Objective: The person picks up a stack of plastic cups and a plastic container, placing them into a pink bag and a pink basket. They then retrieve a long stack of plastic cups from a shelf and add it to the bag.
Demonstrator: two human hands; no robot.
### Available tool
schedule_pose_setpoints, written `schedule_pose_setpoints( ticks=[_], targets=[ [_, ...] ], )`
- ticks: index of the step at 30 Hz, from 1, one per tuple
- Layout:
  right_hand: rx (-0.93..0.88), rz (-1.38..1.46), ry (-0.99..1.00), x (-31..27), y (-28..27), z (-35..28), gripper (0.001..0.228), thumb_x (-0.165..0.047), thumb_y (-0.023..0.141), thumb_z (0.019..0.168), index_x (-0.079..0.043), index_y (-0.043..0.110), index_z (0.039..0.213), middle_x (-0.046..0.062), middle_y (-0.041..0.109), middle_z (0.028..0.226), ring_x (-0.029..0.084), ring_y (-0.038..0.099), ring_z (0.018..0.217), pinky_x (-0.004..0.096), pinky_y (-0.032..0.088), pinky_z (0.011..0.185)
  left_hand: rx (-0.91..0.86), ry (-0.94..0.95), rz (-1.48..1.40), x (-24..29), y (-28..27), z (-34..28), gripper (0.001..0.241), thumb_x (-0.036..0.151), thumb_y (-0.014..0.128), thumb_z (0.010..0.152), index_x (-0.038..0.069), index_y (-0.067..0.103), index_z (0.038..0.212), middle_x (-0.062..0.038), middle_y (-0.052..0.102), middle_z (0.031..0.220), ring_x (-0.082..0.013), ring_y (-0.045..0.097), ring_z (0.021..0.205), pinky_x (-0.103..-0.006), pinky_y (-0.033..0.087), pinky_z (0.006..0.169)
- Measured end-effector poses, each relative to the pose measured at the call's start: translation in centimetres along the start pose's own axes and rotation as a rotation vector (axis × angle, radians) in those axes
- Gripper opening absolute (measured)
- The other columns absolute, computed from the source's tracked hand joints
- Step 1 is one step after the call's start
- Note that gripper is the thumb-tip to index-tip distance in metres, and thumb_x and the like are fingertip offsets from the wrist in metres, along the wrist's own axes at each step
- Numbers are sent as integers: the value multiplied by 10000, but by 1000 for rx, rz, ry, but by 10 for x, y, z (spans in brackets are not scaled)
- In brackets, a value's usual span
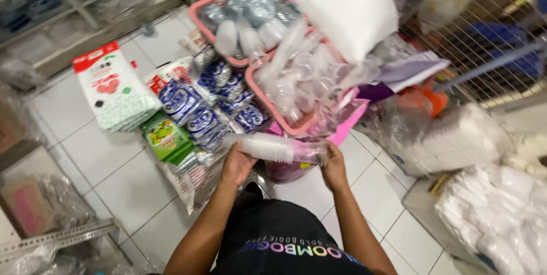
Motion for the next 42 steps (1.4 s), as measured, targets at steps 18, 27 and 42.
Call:
schedule_pose_setpoints(
  ticks=[18, 27, 42],
  targets=[
    [-120, 18, 236, 17, 9, -141, 292, -175, 537, 1000, 7, 611, 1215, 127, 704, 907, 193, 692, 748, 348, 565, 651, -312, -299, 189, -114, 85, -83, 627, 308, 767, 970, -34, 488, 1416, -149, 586, 1338, -282, 545, 1288, -488, 372, 1167],
    [-394, -2, 385, 44, 73, -5, 405, -245, 540, 973, -31, 604, 1311, 64, 717, 1130, 165, 706, 993, 351, 579, 898, -307, -184, 78, 3, 100, -19, 737, 409, 801, 850, 48, 490, 1413, -157, 600, 1356, -341, 572, 1288, -590, 467, 1059],
    [84, -1021, -700, -59, 265, 241, 770, -250, 839, 792, 1, 454, 1409, 297, 511, 1292, 463, 546, 1142, 488, 487, 952, -53, 137, 19, 178, 2, 24, 799, 437, 781, 841, 88, 418, 1462, -144, 553, 1437, -322, 525, 1349, -574, 453, 1106]
  ],
)
Point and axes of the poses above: each hand's wrist, its own z-axis towards the middle knuckle, its own y-axis out of the palm, x = y × z, the point moved 10 cm from there along z, towards the middle knuckle
